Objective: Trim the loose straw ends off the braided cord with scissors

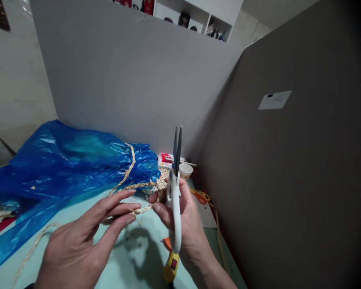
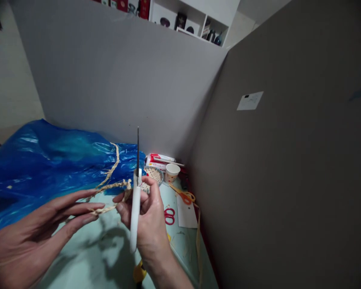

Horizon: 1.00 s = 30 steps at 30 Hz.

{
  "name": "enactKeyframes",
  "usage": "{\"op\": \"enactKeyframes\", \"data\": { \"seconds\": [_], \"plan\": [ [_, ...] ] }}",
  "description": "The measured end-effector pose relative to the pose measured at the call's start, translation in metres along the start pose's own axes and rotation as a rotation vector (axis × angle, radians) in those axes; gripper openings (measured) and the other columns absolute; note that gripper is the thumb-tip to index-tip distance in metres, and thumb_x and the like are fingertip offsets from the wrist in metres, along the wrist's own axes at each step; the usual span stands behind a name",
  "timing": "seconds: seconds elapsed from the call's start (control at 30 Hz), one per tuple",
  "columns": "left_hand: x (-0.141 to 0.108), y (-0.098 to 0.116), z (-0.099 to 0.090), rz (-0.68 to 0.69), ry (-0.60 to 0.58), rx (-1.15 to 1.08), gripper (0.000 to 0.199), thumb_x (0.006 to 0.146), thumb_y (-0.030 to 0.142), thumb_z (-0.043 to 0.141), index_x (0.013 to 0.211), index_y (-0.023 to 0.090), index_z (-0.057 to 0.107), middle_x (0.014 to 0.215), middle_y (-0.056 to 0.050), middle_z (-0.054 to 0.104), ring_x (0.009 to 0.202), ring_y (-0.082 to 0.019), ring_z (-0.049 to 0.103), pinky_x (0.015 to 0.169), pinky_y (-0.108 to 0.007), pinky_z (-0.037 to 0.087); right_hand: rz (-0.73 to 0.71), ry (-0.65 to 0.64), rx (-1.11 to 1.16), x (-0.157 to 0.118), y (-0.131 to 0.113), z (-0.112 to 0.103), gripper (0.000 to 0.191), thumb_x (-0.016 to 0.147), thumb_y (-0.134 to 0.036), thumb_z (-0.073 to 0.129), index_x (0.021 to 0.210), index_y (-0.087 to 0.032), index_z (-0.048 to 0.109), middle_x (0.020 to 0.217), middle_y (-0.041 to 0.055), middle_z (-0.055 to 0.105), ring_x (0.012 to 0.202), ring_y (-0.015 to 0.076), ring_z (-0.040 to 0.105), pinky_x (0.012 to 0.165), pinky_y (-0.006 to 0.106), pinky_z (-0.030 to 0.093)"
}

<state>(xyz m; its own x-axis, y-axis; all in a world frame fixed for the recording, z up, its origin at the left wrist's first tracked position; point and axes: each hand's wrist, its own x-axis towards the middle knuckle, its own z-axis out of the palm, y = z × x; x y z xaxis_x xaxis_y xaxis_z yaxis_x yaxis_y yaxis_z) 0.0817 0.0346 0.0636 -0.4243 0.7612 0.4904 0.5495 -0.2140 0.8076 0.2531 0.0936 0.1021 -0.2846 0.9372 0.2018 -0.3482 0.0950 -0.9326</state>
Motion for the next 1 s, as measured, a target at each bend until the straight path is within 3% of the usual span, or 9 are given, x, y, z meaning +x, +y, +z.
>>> {"op": "enactKeyframes", "data": {
  "seconds": [0.17,0.3,0.4,0.47,0.53,0.6,0.7,0.83,1.0],
  "plan": [
    [0.007,0.006,-0.001,-0.173,-0.112,-0.102,0.042,0.073,0.056,0.081,0.112,0.04,0.077,0.088,0.007,0.085,0.086,-0.021,0.08,0.091,-0.022,0.057,0.016,0.011,0.018,0.0,0.004,-0.004,0.061,0.071,-0.034,0.09,0.113,-0.027,0.046,0.088,-0.0027,0.077,0.079,0.0129,0.07,0.073,0.022,0.053],
    [0.022,0.022,0.0,-0.392,-0.31,-0.397,0.045,0.065,0.041,0.089,0.107,0.027,0.078,0.083,-0.003,0.084,0.081,-0.026,0.08,0.075,-0.028,0.063,0.027,-0.001,0.036,0.003,0.011,-0.008,0.058,0.072,-0.031,0.09,0.111,-0.026,0.047,0.086,-0.003,0.076,0.076,0.0118,0.068,0.074,0.023,0.053],
    [0.027,0.026,0.004,-0.466,-0.422,-0.5,0.034,0.065,0.033,0.089,0.096,0.023,0.08,0.075,-0.003,0.08,0.069,-0.023,0.076,0.066,-0.027,0.06,0.031,-0.035,0.051,0.005,0.014,-0.011,0.059,0.069,-0.028,0.092,0.11,-0.027,0.049,0.084,-0.0036,0.075,0.076,0.0125,0.068,0.072,0.023,0.053],
    [0.026,0.025,0.006,-0.456,-0.532,-0.512,0.02,0.071,0.037,0.084,0.083,0.022,0.081,0.066,-0.003,0.077,0.061,-0.019,0.071,0.061,-0.024,0.056,0.029,-0.068,0.064,0.006,0.014,-0.012,0.062,0.066,-0.025,0.094,0.11,-0.027,0.05,0.085,-0.0034,0.076,0.076,0.0131,0.068,0.072,0.024,0.053],
    [0.025,0.024,0.006,-0.469,-0.682,-0.496,0.023,0.078,0.042,0.076,0.074,0.021,0.082,0.062,-0.005,0.076,0.056,-0.016,0.066,0.056,-0.022,0.051,0.022,-0.093,0.068,0.006,0.013,-0.013,0.063,0.067,-0.023,0.094,0.111,-0.026,0.05,0.086,-0.0029,0.076,0.076,0.013,0.069,0.072,0.024,0.053],
    [0.024,0.023,0.006,-0.503,-0.752,-0.473,0.028,0.081,0.044,0.071,0.071,0.021,0.084,0.061,-0.006,0.076,0.052,-0.015,0.062,0.053,-0.022,0.047,0.011,-0.097,0.062,0.007,0.012,-0.014,0.062,0.067,-0.022,0.093,0.111,-0.026,0.05,0.086,-0.0027,0.077,0.076,0.0128,0.068,0.073,0.024,0.053],
    [0.024,0.022,0.002,-0.438,-0.696,-0.387,0.03,0.081,0.046,0.07,0.064,0.024,0.082,0.061,-0.004,0.075,0.052,-0.014,0.058,0.055,-0.022,0.047,-0.011,-0.094,0.043,0.008,0.01,-0.015,0.063,0.066,-0.023,0.094,0.11,-0.026,0.05,0.083,-0.0034,0.075,0.076,0.0132,0.068,0.074,0.024,0.052],
    [0.018,0.02,-0.001,-0.221,-0.474,-0.228,0.029,0.08,0.048,0.071,0.06,0.029,0.079,0.058,0.0,0.071,0.059,-0.017,0.063,0.059,-0.021,0.048,0.017,-0.074,-0.05,0.009,0.011,-0.017,0.06,0.066,-0.031,0.094,0.109,-0.025,0.053,0.079,-0.0041,0.071,0.072,0.0136,0.065,0.071,0.024,0.051],
    [0.016,0.023,0.0,-0.118,-0.266,-0.194,0.016,0.074,0.042,0.075,0.063,0.033,0.082,0.066,0.0,0.079,0.068,-0.023,0.072,0.062,-0.022,0.054,-0.033,-0.012,-0.414,0.0,0.003,-0.028,0.046,0.074,-0.028,0.086,0.114,-0.024,0.063,0.084,-0.0007,0.071,0.075,0.0159,0.064,0.07,0.026,0.051]
  ]
}}
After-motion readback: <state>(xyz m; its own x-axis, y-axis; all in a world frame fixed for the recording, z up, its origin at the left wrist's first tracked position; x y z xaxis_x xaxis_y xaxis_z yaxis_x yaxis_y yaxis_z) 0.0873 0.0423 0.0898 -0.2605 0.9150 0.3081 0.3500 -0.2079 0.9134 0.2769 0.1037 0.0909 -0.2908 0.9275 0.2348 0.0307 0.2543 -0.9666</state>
